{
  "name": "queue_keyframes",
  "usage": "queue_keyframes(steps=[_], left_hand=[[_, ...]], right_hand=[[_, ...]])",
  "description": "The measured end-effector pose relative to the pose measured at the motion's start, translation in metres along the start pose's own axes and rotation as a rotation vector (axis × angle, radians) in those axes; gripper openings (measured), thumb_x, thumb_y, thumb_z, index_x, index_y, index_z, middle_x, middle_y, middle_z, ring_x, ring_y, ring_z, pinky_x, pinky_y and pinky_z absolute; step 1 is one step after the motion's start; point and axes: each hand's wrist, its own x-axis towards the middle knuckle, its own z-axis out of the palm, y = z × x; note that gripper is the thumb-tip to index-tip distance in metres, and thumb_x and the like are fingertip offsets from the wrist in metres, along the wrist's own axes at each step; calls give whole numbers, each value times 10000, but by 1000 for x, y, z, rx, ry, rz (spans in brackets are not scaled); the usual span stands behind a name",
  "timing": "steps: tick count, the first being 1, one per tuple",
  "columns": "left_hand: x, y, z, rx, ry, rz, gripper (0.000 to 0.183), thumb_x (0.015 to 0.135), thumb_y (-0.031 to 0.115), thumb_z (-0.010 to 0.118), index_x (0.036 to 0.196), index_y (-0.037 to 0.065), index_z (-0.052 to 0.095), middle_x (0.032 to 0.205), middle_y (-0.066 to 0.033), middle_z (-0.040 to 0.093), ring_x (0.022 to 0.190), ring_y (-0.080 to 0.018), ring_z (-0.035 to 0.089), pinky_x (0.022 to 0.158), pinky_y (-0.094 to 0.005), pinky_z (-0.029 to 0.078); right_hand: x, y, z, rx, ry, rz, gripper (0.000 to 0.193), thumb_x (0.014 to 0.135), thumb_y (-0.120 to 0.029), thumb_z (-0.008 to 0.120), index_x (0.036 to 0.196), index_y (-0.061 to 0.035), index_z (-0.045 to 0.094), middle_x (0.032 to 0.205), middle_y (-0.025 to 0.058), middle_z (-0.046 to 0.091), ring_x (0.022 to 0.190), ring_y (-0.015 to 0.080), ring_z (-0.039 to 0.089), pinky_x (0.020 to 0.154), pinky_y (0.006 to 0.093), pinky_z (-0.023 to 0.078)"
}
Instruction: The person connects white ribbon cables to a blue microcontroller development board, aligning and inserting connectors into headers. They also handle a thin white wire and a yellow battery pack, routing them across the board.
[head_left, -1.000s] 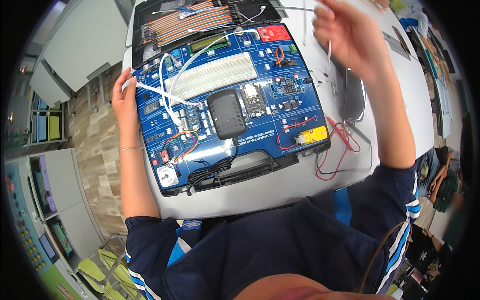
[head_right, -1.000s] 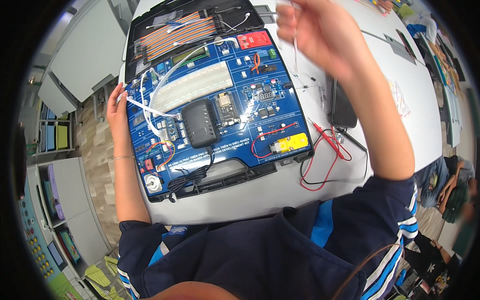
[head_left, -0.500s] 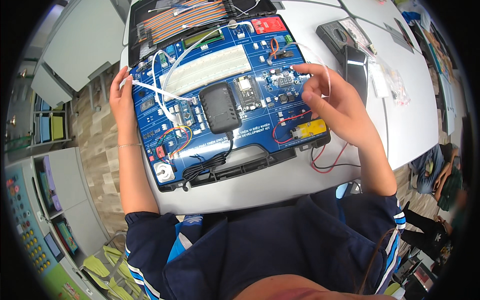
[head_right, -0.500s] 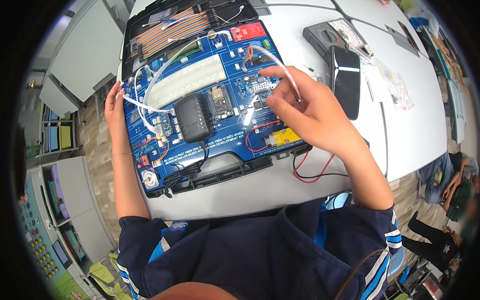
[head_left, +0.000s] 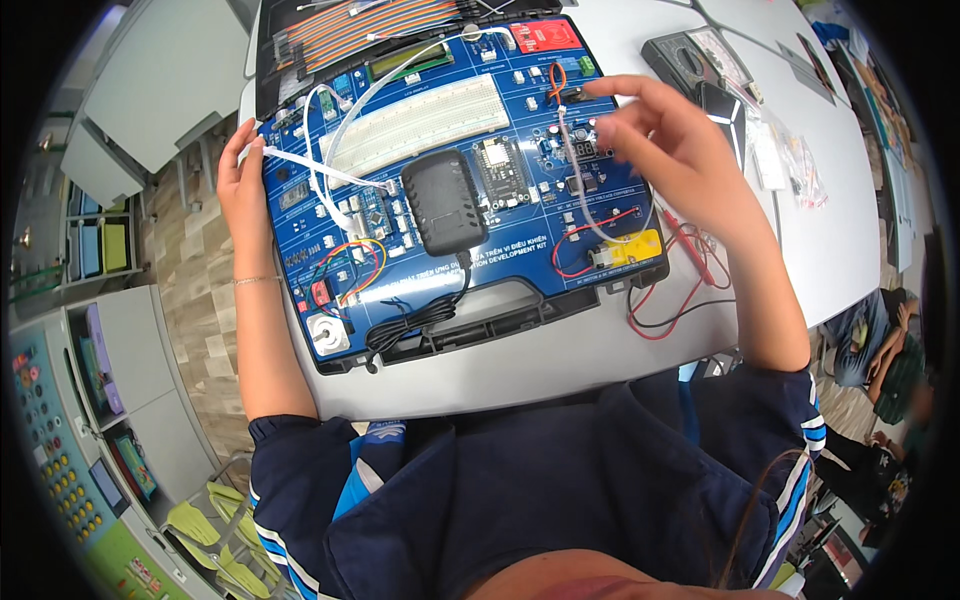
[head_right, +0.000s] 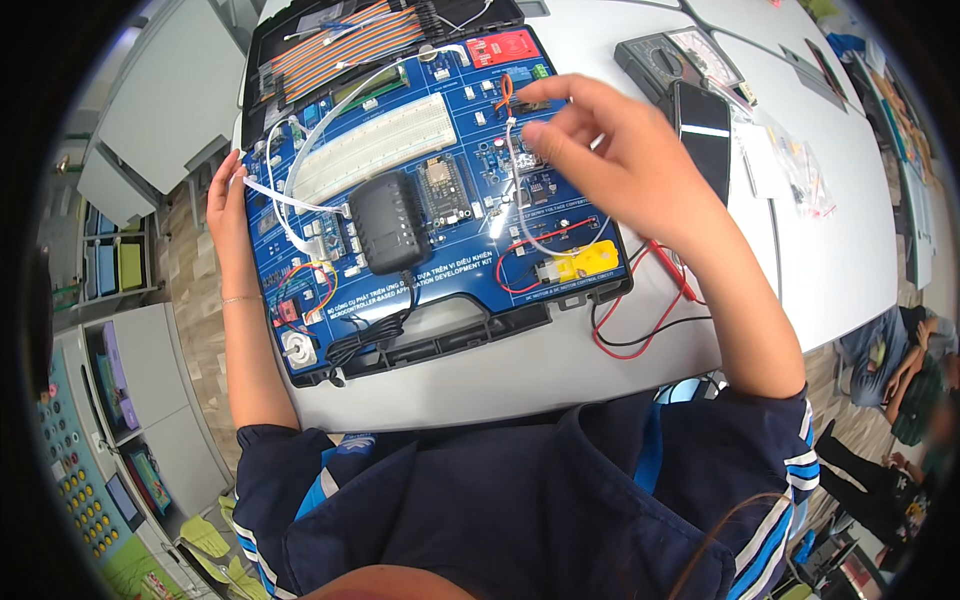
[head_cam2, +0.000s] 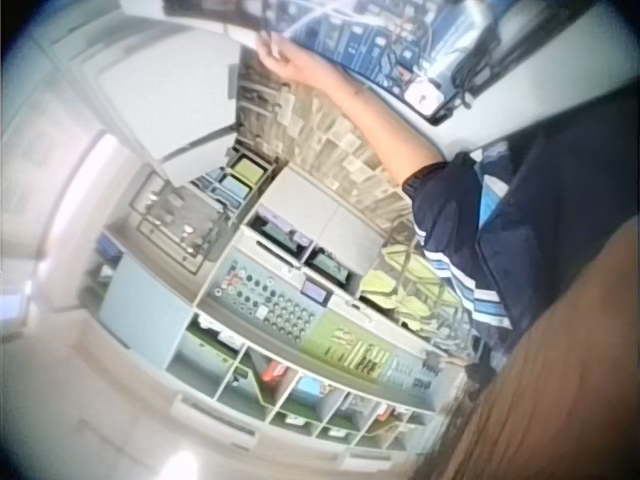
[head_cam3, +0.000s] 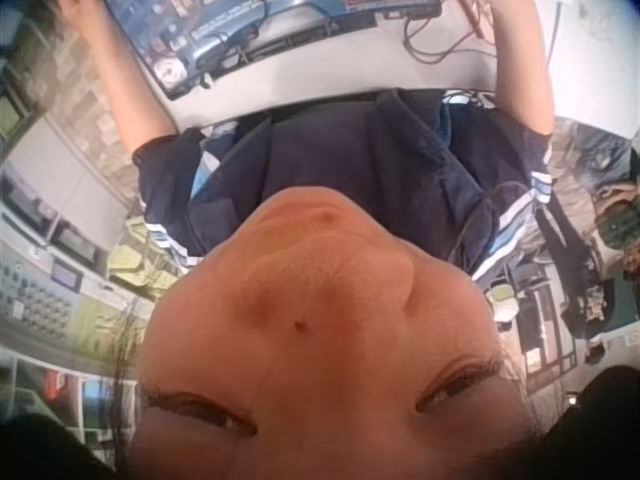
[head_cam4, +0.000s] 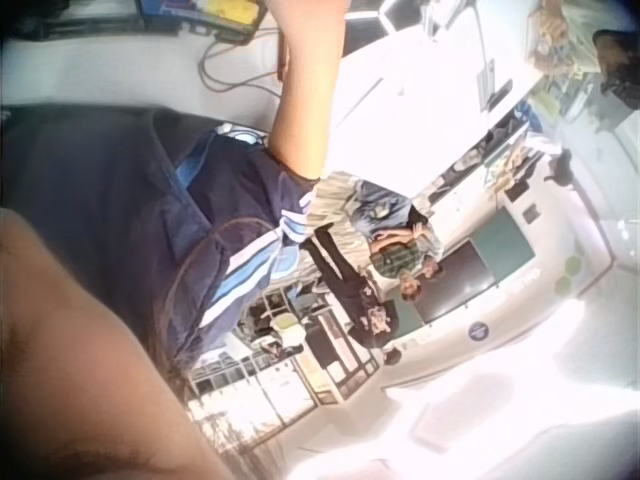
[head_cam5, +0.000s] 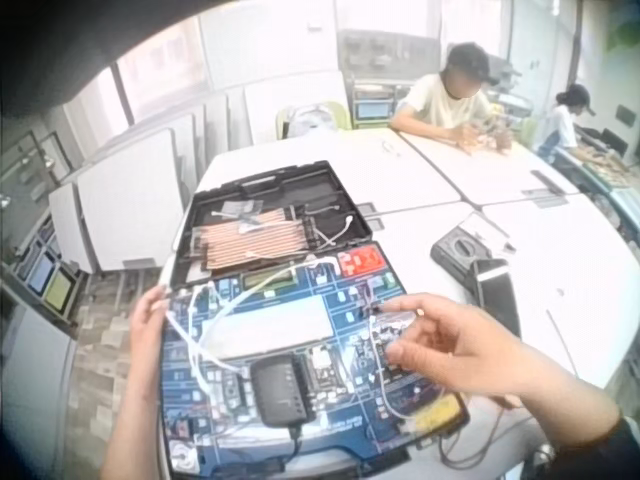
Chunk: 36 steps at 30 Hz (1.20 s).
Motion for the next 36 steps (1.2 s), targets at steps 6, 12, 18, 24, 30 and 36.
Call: queue_keyframes(steps=[6, 12, 18, 24, 30, 36], left_hand=[[2, -2, 0, -21, -3, 14, 331, 896, 130, 560, 1200, 3, 528, 1129, -71, 580, 934, -89, 564, 797, -213, 444], [2, -2, -1, 3, -9, 21, 323, 894, 125, 559, 1193, 5, 535, 1095, -66, 597, 917, -86, 570, 788, -209, 447], [3, -4, -2, -10, -7, 17, 319, 894, 123, 560, 1190, 8, 538, 1082, -64, 603, 912, -84, 572, 787, -206, 447], [4, -6, -4, 1, -9, 6, 319, 898, 111, 548, 1196, -2, 536, 1120, -64, 588, 941, -77, 557, 821, -207, 434], [6, -4, -2, 39, -5, 3, 322, 907, 89, 519, 1211, -18, 529, 1171, -63, 575, 995, -70, 532, 873, -204, 408], [3, -2, -3, 79, 12, 2, 319, 910, 99, 517, 1208, -13, 537, 1194, -68, 570, 1010, -72, 533, 880, -209, 413]], right_hand=[[23, 15, 2, -652, -39, -461, 165, 752, -86, 644, 911, -126, 653, 772, 25, 597, 684, 193, 582, 599, 303, 483], [26, 20, 3, -845, -82, -758, 184, 750, -55, 625, 927, -101, 641, 854, 45, 592, 852, 228, 590, 720, 320, 492], [21, 13, -14, -519, 45, -668, 191, 838, -24, 582, 1028, -42, 583, 1064, 113, 599, 907, 184, 617, 757, 264, 511], [10, -20, -10, 430, 344, -228, 181, 950, -192, 433, 984, -19, 476, 792, 61, 577, 650, 85, 481, 598, 206, 401], [-8, 0, -19, 734, 56, 158, 323, 914, -128, 517, 1185, 27, 433, 1012, 134, 599, 846, 94, 558, 737, 176, 492], [-24, -12, -3, 1006, 86, 232, 432, 896, -59, 517, 1276, 48, 343, 1035, 128, 531, 895, 132, 542, 772, 165, 513]])
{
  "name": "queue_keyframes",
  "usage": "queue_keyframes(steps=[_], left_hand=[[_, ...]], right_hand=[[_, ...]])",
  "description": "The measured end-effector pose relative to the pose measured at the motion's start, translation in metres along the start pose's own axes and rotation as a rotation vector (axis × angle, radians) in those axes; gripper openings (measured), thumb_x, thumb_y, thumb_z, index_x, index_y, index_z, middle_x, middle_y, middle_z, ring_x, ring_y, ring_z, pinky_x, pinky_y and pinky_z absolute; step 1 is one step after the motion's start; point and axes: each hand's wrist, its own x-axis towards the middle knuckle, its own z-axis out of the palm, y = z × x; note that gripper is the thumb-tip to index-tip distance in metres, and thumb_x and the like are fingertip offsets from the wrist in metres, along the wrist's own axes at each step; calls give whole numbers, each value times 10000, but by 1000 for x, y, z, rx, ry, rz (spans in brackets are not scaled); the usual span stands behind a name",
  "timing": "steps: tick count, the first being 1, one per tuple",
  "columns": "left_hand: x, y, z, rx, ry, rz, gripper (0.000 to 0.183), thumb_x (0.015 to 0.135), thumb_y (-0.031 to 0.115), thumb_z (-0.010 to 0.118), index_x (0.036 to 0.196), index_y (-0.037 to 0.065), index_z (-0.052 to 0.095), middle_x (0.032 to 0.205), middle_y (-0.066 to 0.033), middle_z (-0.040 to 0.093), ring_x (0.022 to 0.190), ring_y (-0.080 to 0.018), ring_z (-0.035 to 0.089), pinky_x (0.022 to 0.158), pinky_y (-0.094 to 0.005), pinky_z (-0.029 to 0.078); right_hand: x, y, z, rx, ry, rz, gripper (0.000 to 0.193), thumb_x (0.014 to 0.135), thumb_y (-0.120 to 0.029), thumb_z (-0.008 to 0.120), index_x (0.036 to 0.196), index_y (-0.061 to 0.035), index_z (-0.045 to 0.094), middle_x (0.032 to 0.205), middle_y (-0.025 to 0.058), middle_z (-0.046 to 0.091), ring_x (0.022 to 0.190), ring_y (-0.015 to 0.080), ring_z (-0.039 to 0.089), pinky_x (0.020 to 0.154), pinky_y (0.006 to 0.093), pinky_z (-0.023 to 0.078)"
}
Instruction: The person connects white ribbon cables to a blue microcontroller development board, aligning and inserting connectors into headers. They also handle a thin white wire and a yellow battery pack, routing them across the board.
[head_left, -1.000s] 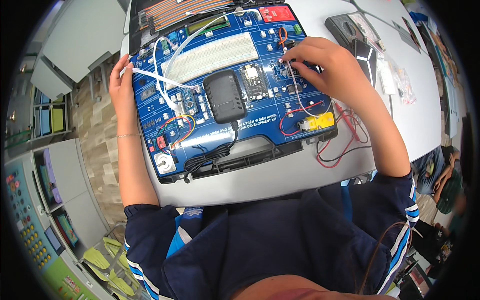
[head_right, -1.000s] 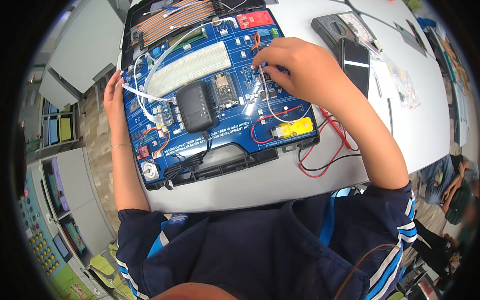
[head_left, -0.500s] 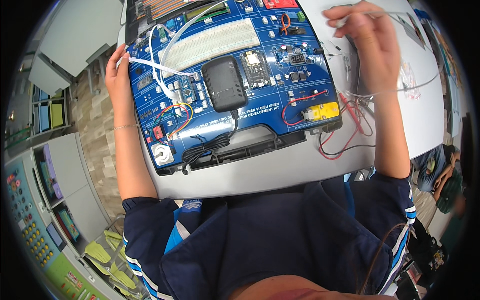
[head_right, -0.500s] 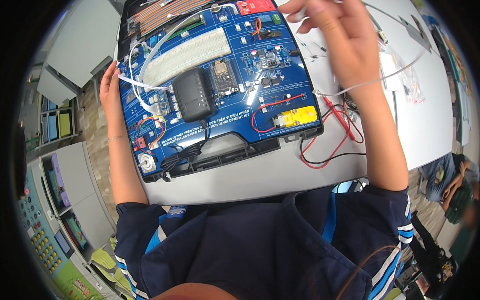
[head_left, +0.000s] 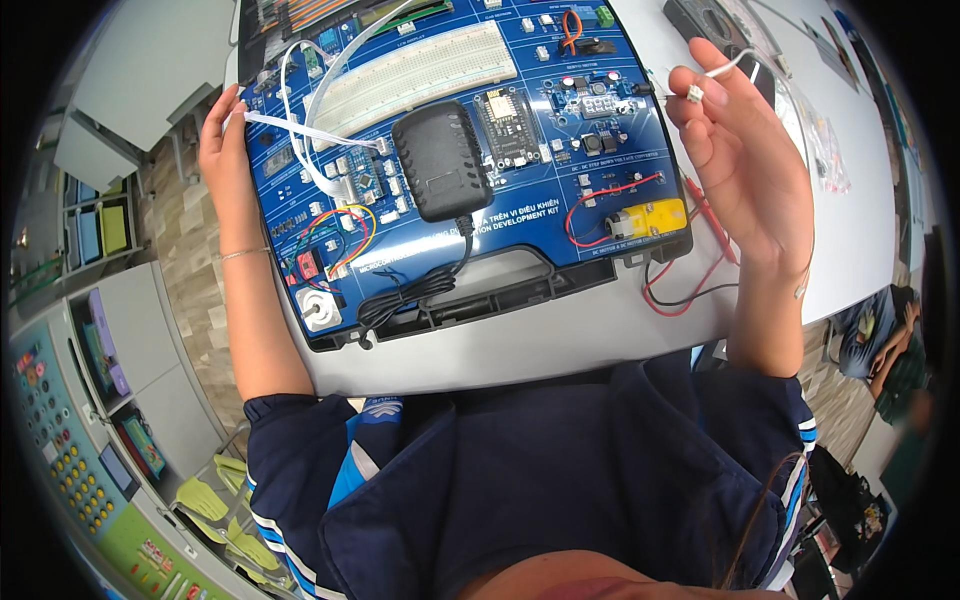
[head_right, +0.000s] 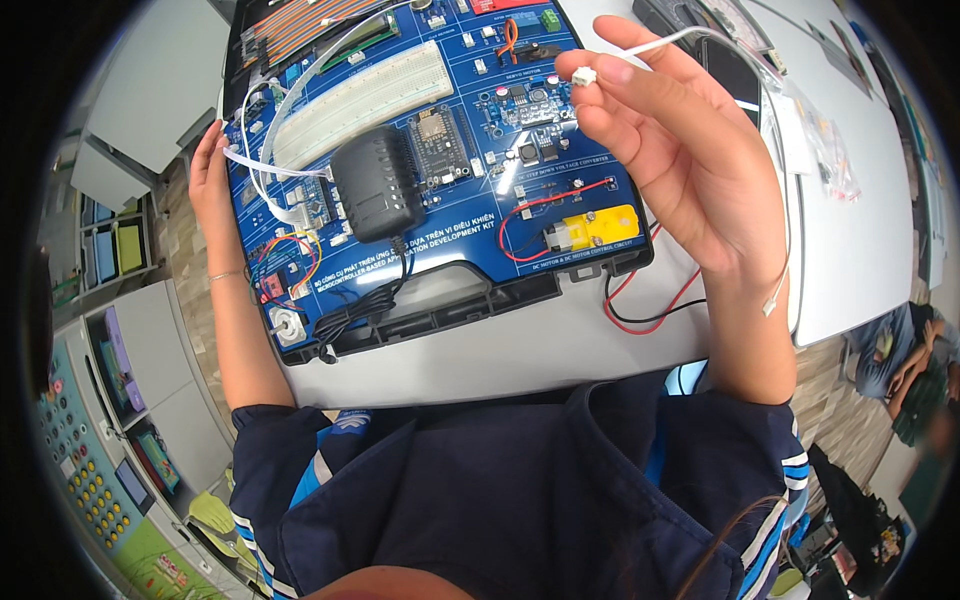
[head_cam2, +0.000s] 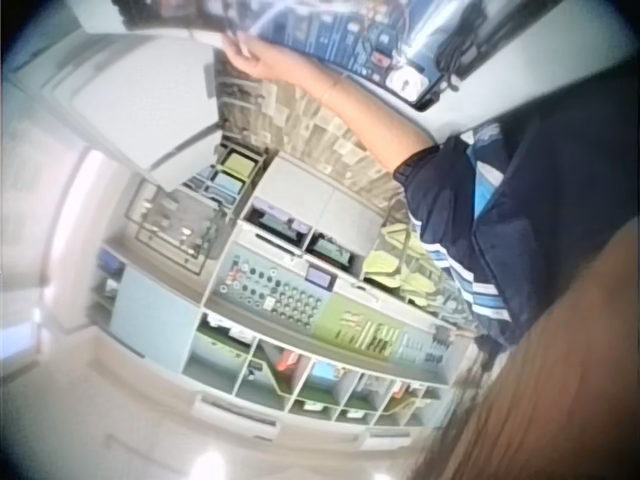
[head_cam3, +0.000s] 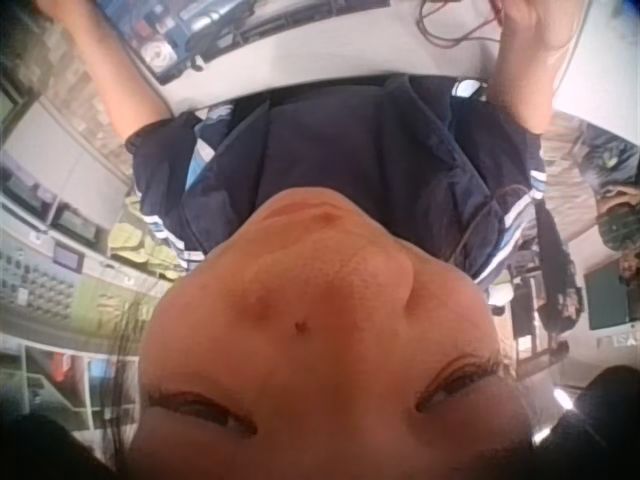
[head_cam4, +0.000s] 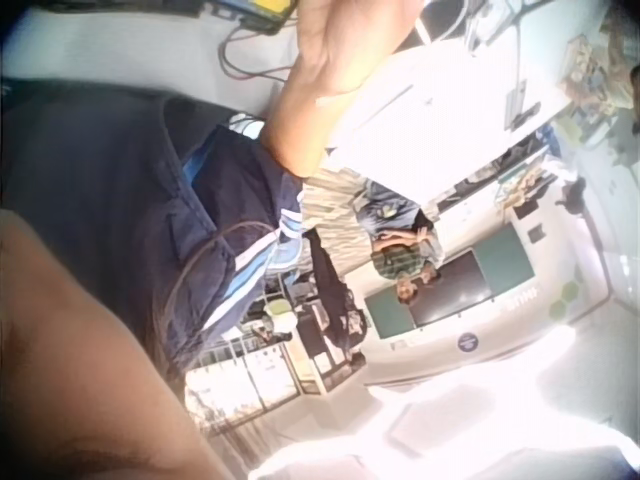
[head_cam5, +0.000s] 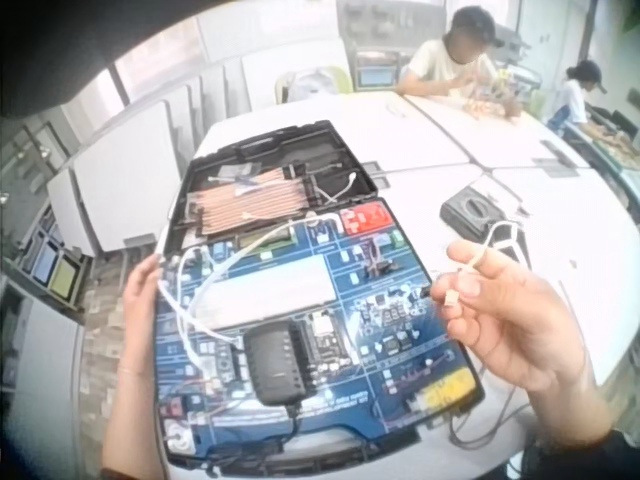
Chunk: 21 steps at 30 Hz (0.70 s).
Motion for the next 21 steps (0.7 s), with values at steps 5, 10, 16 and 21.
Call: queue_keyframes(steps=[5, 10, 16, 21], left_hand=[[-1, 3, 2, 13, 8, 1, 321, 904, 112, 534, 1202, -8, 547, 1186, -66, 575, 987, -67, 541, 864, -203, 422], [-1, 1, -2, 17, 34, -18, 309, 886, 108, 551, 1175, 1, 565, 1172, -81, 581, 993, -97, 547, 873, -222, 418], [-1, 1, -3, 56, 38, -32, 308, 890, 111, 548, 1177, 1, 569, 1147, -64, 593, 970, -80, 547, 851, -213, 424], [-5, 5, -3, 77, 46, -50, 307, 891, 115, 551, 1176, 3, 571, 1125, -53, 595, 939, -67, 548, 823, -201, 431]], right_hand=[[4, 10, -13, 182, -50, 11, 383, 882, -36, 540, 1222, 57, 389, 1061, 192, 567, 918, 166, 613, 824, 225, 520], [7, 15, -25, 269, -125, 79, 372, 895, -51, 521, 1229, 66, 406, 1058, 166, 569, 926, 164, 607, 826, 226, 518], [5, 19, -32, 283, -75, 70, 415, 903, -59, 516, 1272, 80, 388, 1070, 147, 577, 931, 167, 608, 842, 226, 515], [2, 20, -33, 262, 7, 137, 358, 896, -43, 522, 1232, 64, 456, 1050, 141, 599, 933, 178, 616, 842, 233, 520]])
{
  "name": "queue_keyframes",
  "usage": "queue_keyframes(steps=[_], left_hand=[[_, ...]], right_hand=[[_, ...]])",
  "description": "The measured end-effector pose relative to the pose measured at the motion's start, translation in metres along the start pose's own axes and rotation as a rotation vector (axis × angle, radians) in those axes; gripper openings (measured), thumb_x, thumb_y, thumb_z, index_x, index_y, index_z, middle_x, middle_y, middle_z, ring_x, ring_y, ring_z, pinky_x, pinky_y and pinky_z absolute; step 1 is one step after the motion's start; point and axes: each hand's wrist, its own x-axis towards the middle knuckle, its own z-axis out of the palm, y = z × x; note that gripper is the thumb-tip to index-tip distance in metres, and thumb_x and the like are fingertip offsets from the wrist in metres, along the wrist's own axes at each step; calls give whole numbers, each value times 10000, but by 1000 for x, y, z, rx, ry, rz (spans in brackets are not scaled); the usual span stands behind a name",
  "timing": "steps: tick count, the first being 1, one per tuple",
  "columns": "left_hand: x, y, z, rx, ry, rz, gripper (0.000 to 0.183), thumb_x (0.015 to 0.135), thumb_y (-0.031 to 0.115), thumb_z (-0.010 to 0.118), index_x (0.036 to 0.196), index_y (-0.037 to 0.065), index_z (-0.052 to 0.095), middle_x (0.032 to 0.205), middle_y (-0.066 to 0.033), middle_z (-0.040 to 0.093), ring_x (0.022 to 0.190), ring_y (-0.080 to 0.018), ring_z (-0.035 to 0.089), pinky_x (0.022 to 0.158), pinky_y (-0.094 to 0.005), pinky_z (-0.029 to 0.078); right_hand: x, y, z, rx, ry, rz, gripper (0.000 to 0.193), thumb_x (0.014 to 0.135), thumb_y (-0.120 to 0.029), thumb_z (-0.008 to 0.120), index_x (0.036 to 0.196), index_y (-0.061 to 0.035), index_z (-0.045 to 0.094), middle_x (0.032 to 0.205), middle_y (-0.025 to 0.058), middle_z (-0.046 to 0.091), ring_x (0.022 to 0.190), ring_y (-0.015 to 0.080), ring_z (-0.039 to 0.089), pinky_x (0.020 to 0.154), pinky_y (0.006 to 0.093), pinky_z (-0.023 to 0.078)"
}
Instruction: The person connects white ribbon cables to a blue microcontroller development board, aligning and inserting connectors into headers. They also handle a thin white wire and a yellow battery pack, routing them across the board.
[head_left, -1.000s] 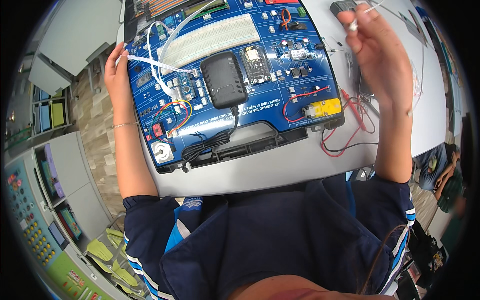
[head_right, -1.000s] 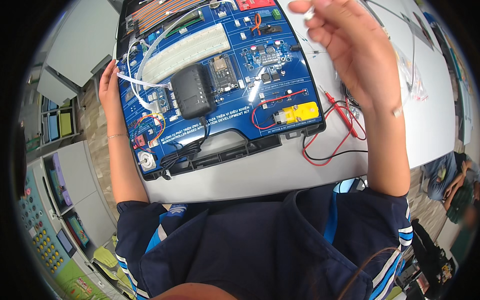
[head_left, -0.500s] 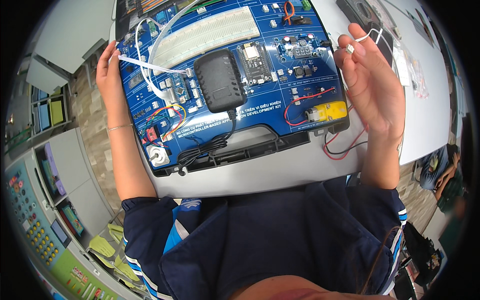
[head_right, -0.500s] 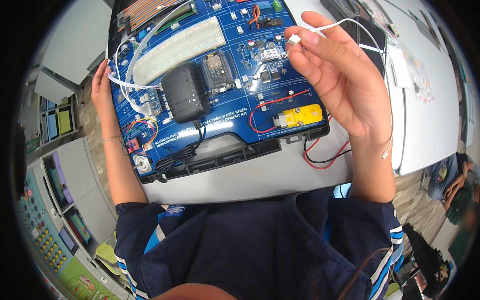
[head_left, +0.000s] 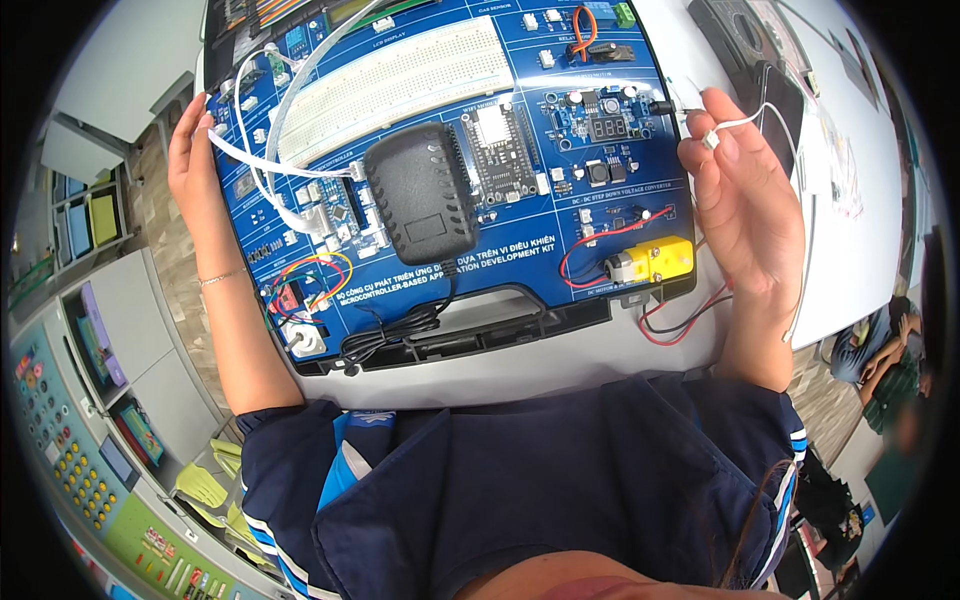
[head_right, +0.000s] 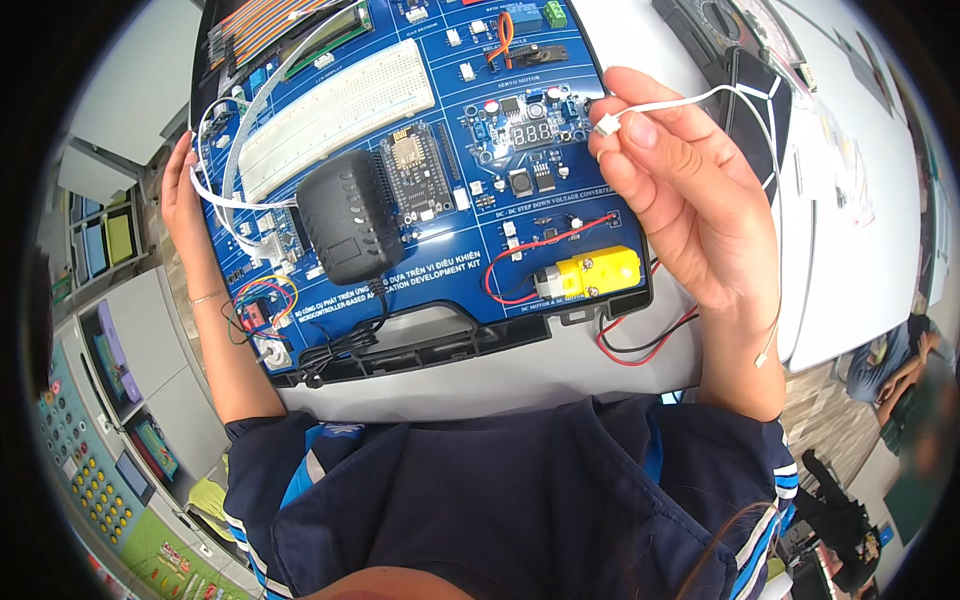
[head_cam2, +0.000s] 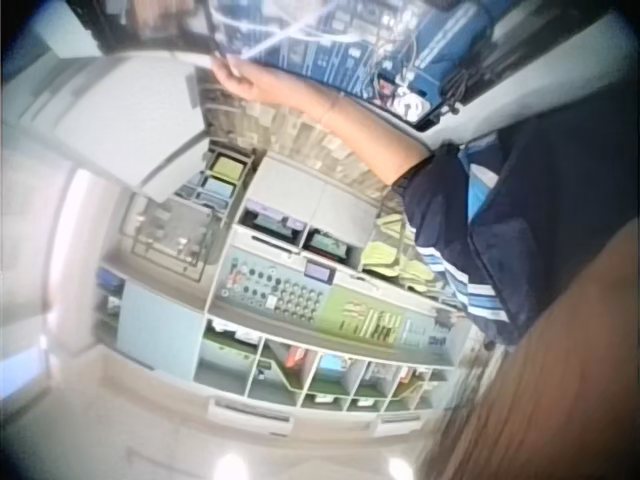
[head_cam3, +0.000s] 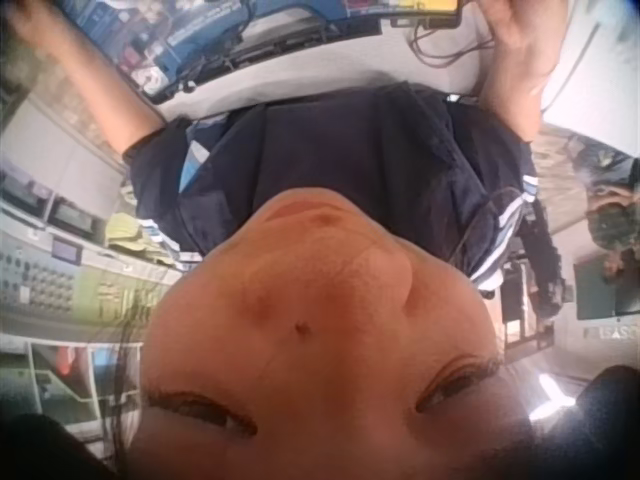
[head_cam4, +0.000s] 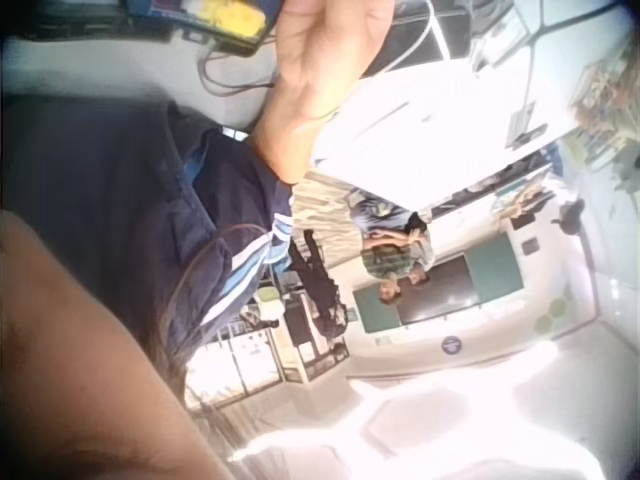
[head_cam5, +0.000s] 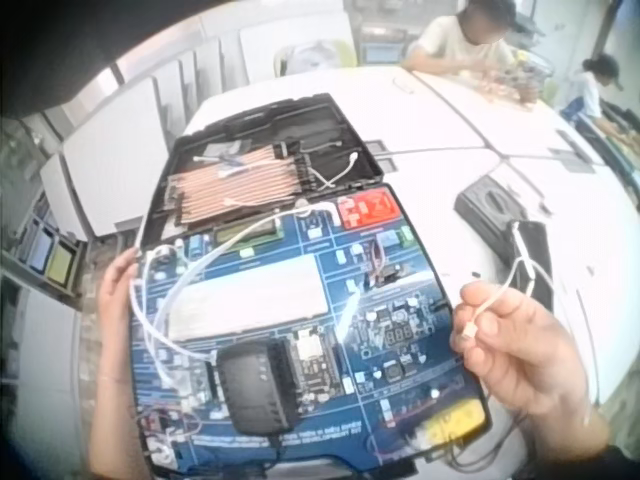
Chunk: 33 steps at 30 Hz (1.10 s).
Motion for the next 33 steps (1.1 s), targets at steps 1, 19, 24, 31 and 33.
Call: queue_keyframes(steps=[1, 19, 24, 31, 33], left_hand=[[-1, 1, 0, -14, -4, -13, 309, 891, 111, 549, 1179, 2, 569, 1124, -56, 595, 928, -66, 552, 811, -197, 438], [-1, 6, -11, 39, 5, -42, 318, 913, 132, 508, 1189, -20, 548, 1105, -87, 603, 936, -89, 583, 805, -197, 465], [0, 12, -9, 156, 45, -69, 353, 913, 180, 517, 1214, -2, 543, 1188, -95, 579, 1042, -120, 562, 921, -237, 426], [-1, 10, -14, 144, 27, -86, 387, 909, 248, 537, 1209, 4, 553, 1231, -80, 554, 1081, -114, 528, 930, -233, 409], [-1, 10, -14, 132, 27, -76, 389, 910, 247, 536, 1212, 2, 548, 1232, -83, 552, 1081, -115, 527, 937, -236, 407]], right_hand=[[-1, 1, -1, 13, -2, 6, 348, 895, -40, 524, 1223, 60, 466, 1045, 140, 599, 931, 180, 617, 839, 234, 522], [5, 6, -5, 25, -32, -35, 219, 899, -58, 516, 1106, 12, 534, 1032, 184, 609, 870, 173, 623, 731, 243, 541], [5, 6, 0, 41, 15, -50, 253, 885, -33, 524, 1131, 28, 514, 1056, 207, 593, 881, 196, 621, 765, 258, 548], [4, 9, 0, 113, 0, -44, 314, 873, 13, 520, 1184, 43, 493, 1109, 221, 575, 953, 225, 619, 836, 276, 540], [3, 9, -2, 112, -5, -39, 317, 873, 18, 519, 1188, 43, 496, 1124, 223, 570, 975, 233, 617, 854, 280, 535]])
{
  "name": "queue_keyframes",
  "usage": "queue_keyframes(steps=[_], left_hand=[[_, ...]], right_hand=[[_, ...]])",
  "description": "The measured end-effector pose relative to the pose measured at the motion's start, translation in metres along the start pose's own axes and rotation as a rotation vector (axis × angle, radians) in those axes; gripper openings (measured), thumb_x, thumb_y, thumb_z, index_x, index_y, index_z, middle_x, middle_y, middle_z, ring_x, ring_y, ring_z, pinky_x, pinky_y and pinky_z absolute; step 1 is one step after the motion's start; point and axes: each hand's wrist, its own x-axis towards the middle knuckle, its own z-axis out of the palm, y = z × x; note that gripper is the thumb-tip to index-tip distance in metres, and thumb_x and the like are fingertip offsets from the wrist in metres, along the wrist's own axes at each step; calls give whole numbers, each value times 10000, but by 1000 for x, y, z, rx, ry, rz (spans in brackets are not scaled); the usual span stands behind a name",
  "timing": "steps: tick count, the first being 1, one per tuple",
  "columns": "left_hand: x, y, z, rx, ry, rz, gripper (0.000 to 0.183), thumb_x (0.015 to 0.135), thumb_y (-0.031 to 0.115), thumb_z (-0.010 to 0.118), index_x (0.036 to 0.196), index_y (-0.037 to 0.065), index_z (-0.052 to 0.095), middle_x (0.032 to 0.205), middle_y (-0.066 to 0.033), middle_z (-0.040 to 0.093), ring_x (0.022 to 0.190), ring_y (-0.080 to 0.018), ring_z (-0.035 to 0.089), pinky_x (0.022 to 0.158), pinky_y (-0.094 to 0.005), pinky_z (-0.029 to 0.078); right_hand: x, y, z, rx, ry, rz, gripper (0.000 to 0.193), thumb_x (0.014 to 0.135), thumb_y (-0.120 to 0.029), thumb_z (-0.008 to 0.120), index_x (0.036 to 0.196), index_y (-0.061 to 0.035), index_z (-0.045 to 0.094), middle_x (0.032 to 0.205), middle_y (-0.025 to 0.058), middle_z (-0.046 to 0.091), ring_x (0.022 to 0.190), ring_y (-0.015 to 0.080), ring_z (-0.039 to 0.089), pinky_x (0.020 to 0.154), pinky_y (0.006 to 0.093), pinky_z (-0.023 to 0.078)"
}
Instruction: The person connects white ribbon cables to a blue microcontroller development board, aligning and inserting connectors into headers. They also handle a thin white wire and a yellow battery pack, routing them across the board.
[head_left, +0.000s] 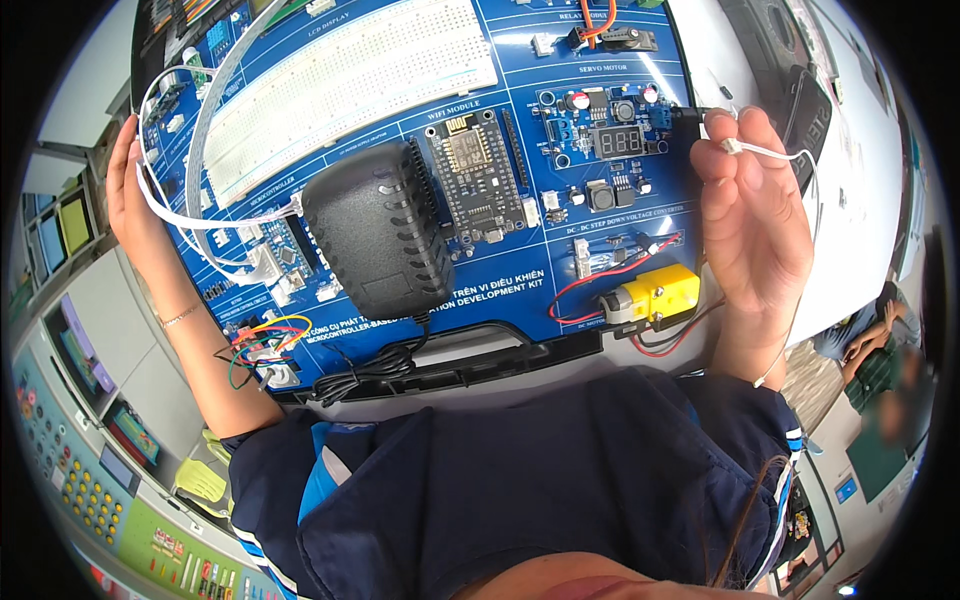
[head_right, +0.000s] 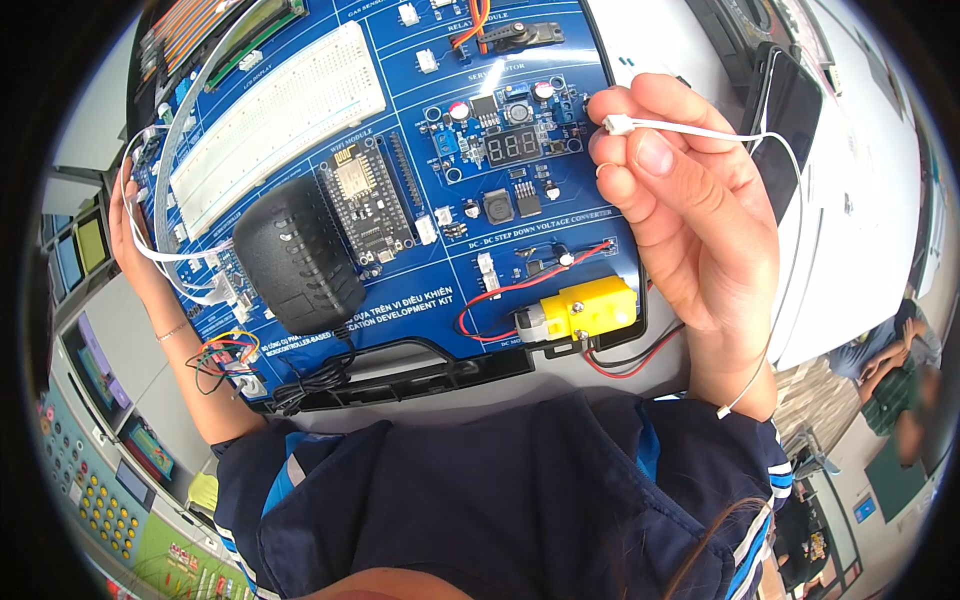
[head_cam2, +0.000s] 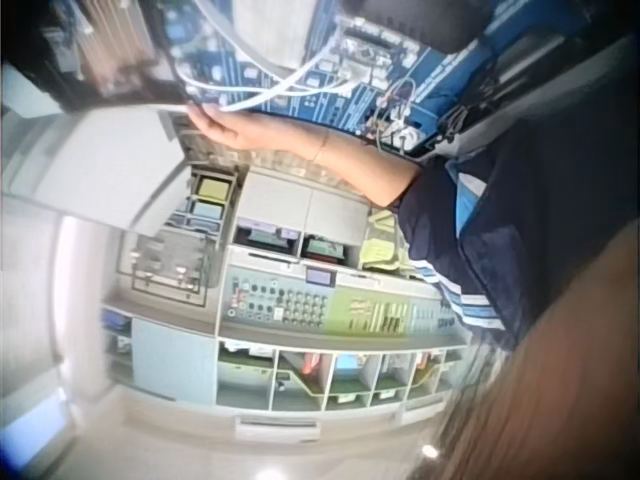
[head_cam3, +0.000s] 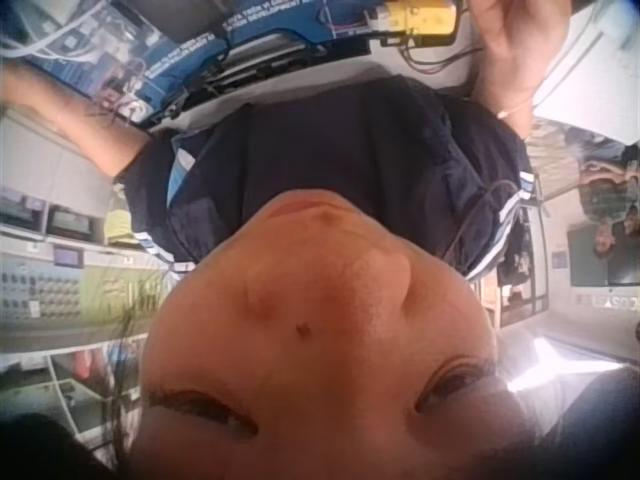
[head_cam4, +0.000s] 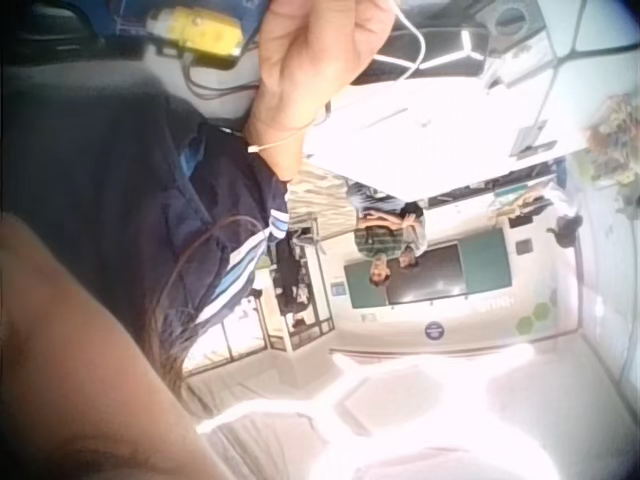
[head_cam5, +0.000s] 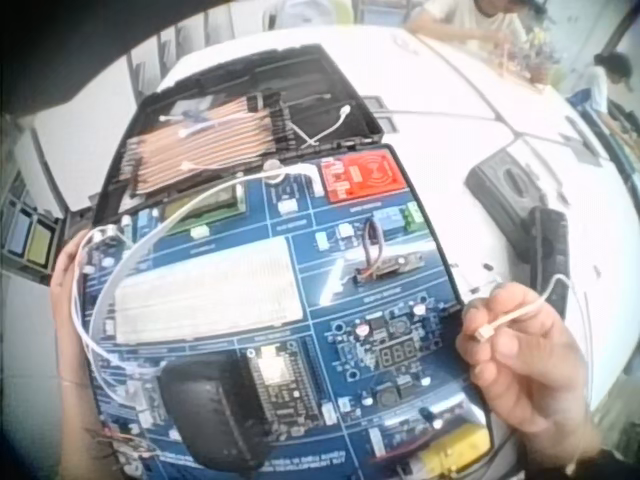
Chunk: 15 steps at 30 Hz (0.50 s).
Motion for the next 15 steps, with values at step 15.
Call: queue_keyframes(steps=[15], left_hand=[[-2, 5, -2, 5, -6, -7, 375, 910, 250, 543, 1206, 20, 559, 1222, -70, 557, 1037, -100, 545, 881, -229, 447]], right_hand=[[-7, -2, 3, -198, -47, -47, 221, 888, -67, 558, 1098, 4, 568, 992, 178, 613, 792, 166, 616, 663, 236, 549]])
